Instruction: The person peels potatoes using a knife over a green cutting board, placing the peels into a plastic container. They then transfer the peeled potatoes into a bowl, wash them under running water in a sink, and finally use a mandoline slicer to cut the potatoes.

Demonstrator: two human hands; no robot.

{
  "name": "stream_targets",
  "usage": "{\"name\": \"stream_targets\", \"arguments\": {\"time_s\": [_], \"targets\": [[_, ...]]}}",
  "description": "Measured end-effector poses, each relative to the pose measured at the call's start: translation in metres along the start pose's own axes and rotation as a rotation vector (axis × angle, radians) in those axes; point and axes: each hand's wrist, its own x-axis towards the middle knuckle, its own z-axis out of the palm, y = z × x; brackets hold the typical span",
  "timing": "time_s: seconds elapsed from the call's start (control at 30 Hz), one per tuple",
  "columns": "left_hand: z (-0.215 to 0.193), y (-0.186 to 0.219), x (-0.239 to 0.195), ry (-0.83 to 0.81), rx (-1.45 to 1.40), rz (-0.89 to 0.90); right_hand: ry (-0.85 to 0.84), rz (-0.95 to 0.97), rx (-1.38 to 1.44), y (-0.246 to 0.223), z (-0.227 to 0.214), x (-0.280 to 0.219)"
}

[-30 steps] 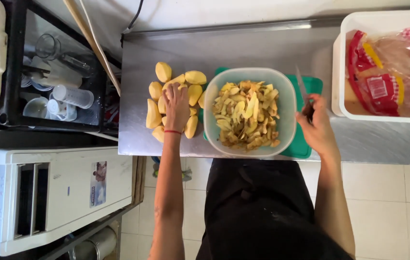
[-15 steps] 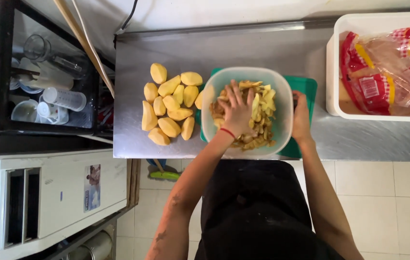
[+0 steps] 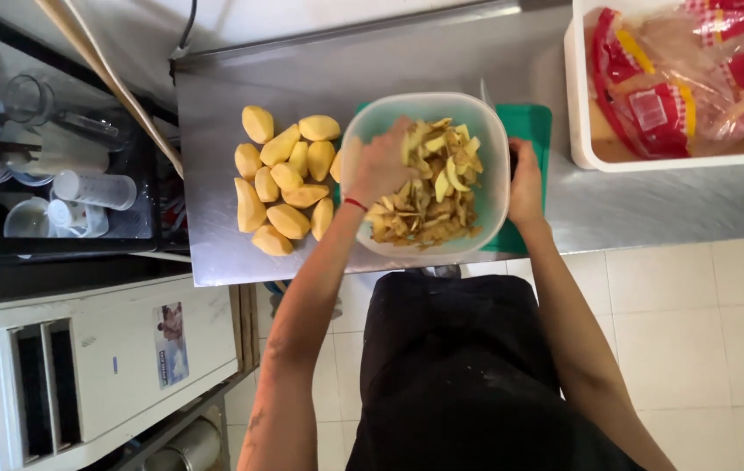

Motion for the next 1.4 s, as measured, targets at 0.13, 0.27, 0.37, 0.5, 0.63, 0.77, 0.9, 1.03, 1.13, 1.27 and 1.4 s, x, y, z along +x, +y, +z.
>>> {"name": "stream_targets", "arguments": {"time_s": [0.13,0.27,0.37,0.5,0.63,0.77,0.9,1.03,1.13,1.27,1.4], "targets": [[-0.071,0.017,-0.033,-0.007,-0.183,0.101,0.01,-0.069,-0.023,0.003,0.0,0.0],[-0.076,0.014,-0.041,-0.079,-0.028,0.12,0.053,-0.033,0.052,0.013,0.003,0.003],[-0.074,0.051,-0.05,-0.016,0.313,0.191,0.08,0.168,0.337,0.059,0.01,0.009],[-0.041,0.088,-0.041,-0.071,0.202,0.541,0.091,0.418,0.641,0.011,0.004,0.001],[0.034,0.074,0.007,0.035,0.428,0.655,0.036,0.307,0.477,0.003,0.007,0.006],[0.034,0.066,-0.004,-0.245,0.442,0.652,0.187,0.169,0.419,0.008,0.012,0.009],[0.013,0.034,-0.022,-0.131,0.471,0.782,0.2,0.128,0.412,0.015,0.014,0.012],[-0.006,-0.014,-0.021,-0.094,0.57,0.774,0.122,0.152,0.45,0.003,0.007,0.012],[-0.035,0.005,-0.041,-0.262,0.656,0.598,0.087,0.171,0.454,0.002,0.003,0.011],[-0.043,0.026,-0.088,-0.298,0.268,0.519,0.054,0.199,0.48,-0.004,0.003,0.012],[-0.004,0.024,-0.111,-0.528,-0.022,0.433,0.072,0.238,0.508,0.001,0.008,0.012]]}}
